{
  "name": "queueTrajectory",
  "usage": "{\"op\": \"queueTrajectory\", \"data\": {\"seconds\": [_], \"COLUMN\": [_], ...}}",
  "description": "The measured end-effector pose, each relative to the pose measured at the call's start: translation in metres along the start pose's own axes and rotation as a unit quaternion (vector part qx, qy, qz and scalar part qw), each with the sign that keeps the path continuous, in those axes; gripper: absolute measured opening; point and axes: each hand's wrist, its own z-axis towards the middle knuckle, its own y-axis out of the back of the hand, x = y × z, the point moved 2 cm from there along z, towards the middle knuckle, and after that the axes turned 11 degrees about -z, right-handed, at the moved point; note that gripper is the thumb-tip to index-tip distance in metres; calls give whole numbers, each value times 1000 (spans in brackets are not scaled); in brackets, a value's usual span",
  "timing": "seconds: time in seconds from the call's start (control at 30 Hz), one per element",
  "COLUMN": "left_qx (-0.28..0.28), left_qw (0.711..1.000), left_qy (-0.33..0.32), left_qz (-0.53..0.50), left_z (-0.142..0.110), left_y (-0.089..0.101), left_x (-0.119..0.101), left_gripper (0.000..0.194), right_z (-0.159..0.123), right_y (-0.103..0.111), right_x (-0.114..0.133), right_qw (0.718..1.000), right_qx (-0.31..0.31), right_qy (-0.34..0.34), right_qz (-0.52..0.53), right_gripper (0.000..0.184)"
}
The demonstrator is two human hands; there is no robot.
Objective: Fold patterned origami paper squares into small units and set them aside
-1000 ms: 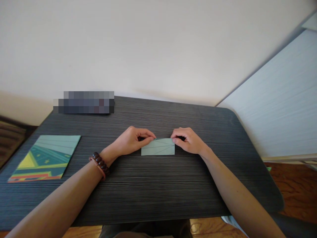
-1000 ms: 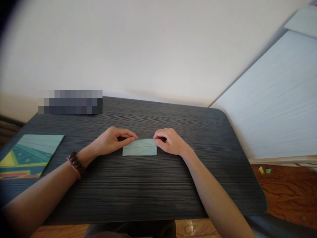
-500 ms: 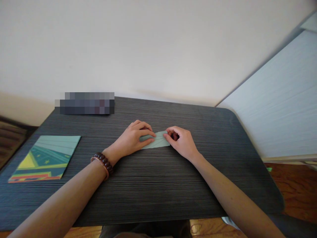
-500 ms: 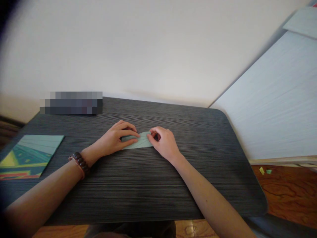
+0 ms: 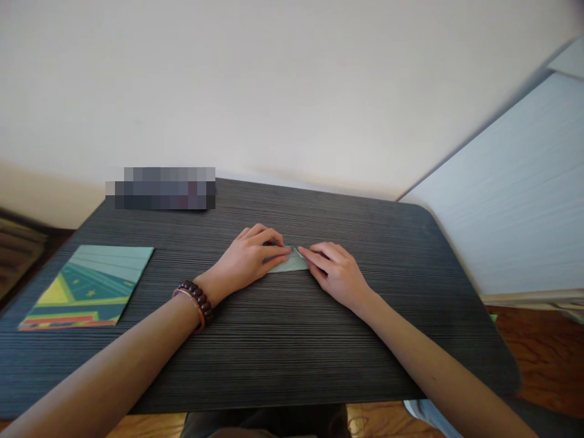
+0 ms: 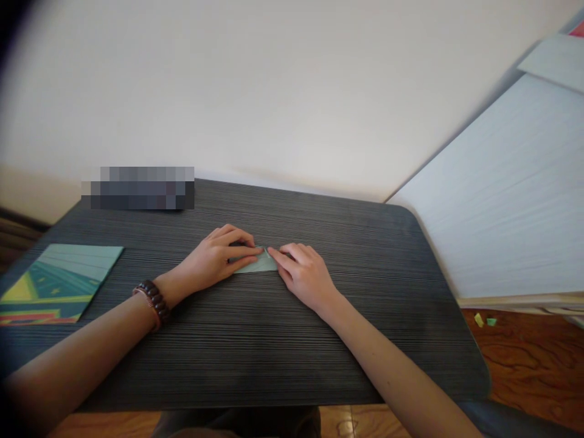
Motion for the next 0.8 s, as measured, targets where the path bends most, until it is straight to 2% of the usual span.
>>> {"op": "queueTrajectory", "data": {"seconds": [0.17, 0.4, 0.67, 0.8], "left_qx": [12, 11, 21, 34], "left_qw": [999, 998, 998, 998], "left_qy": [-22, -25, -28, -19], "left_qz": [36, 54, 59, 57], "left_z": [-3, -4, -2, -1], "left_y": [1, 2, 3, 4], "left_x": [-3, -4, -5, -6], "left_gripper": [28, 28, 31, 32], "right_z": [-2, 0, 0, -1], "right_y": [4, 6, 5, 5], "right_x": [1, 5, 4, 3], "right_qw": [998, 995, 998, 1000], "right_qx": [21, 54, 33, 18], "right_qy": [54, 72, 39, -6], "right_qz": [-20, -36, -23, -14], "right_gripper": [40, 45, 45, 38]}}
